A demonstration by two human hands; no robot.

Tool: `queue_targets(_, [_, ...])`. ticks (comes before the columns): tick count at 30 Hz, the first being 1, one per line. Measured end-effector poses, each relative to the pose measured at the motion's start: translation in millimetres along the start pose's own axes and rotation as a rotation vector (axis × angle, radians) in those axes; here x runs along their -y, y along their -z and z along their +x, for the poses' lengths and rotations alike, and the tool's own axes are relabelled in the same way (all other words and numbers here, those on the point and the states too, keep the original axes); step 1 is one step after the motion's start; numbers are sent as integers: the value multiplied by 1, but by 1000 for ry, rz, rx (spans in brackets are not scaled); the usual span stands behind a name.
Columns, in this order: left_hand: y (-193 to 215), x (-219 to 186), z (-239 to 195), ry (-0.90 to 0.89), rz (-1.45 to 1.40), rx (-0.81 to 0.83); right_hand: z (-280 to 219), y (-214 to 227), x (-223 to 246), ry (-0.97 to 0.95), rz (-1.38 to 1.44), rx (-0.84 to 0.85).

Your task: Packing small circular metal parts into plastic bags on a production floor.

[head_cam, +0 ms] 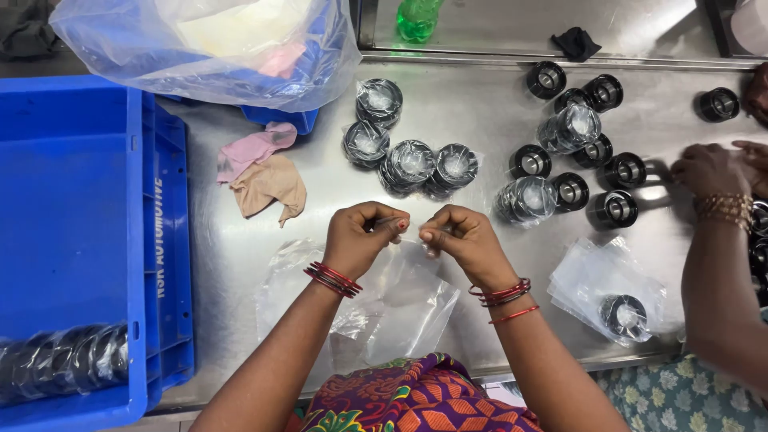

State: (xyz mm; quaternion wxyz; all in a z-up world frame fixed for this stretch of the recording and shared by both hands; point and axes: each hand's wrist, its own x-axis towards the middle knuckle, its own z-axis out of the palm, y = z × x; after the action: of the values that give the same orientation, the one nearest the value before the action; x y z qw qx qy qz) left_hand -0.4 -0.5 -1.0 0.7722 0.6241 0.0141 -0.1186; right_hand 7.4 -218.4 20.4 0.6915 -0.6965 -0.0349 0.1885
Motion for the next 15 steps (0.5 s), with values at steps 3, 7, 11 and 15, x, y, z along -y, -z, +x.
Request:
queue_targets(3, [0,8,1,-4,63,-70,-4,-3,0,-65,128,57])
queue_targets(7, [1,9,1,93,107,-90,-9,-6,-15,-91,180,63])
queue_targets(11, [2,-10,-2,121,21,132,-10,2,-43,2,231,-90])
queue_targets(15, [5,9,1,183,-5,184,-27,8,-39,18,268,-140])
